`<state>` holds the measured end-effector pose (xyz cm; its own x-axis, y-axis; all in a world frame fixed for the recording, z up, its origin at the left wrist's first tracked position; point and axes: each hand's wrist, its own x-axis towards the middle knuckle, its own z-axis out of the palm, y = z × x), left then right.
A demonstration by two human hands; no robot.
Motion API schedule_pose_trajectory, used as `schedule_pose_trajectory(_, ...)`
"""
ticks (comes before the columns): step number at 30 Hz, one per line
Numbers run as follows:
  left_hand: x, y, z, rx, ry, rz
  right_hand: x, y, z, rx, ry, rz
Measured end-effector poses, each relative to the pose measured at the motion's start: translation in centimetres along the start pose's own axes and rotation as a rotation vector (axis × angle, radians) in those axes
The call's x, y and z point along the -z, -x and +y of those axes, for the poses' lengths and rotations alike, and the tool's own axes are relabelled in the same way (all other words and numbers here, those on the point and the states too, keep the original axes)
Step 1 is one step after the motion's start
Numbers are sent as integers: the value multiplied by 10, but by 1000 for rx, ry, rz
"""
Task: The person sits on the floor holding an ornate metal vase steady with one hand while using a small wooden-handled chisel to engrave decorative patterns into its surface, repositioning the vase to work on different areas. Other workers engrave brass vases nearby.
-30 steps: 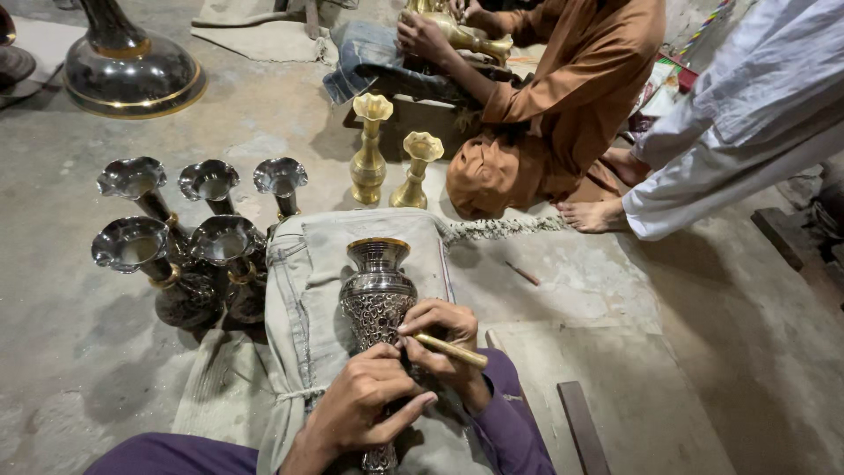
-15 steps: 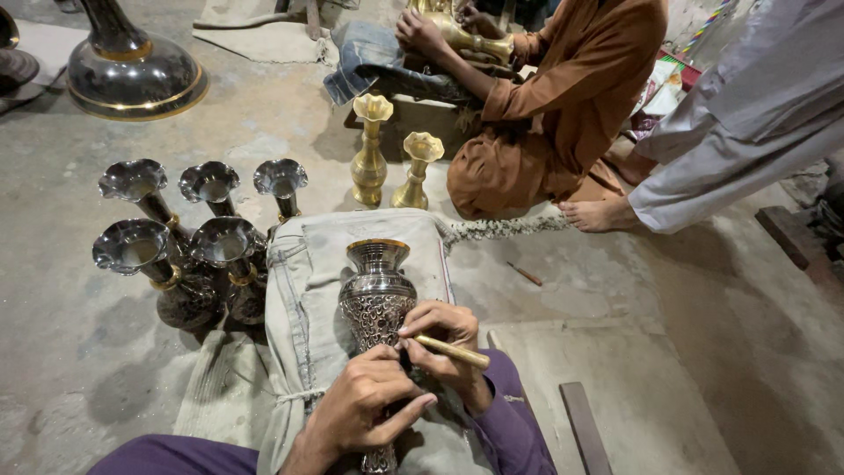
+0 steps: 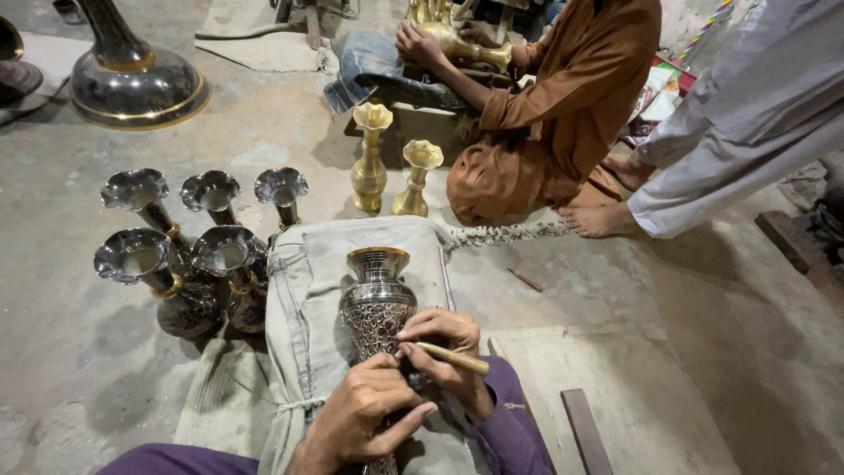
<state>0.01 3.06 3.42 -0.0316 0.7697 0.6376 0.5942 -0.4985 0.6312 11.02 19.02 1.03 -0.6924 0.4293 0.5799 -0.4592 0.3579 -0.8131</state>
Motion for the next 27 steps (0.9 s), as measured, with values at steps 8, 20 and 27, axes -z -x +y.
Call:
schedule_pose_trajectory(8, -1, 1, 0, -20, 13, 2, 1, 4, 6, 16, -38, 6)
schedule_pose_trajectory(20, 4, 0, 3, -60, 20, -39, 5, 10, 10, -104, -152, 14)
schedule_pose_trajectory(27, 4, -2, 3, -45, 8, -42, 3, 6, 11, -22, -58, 10)
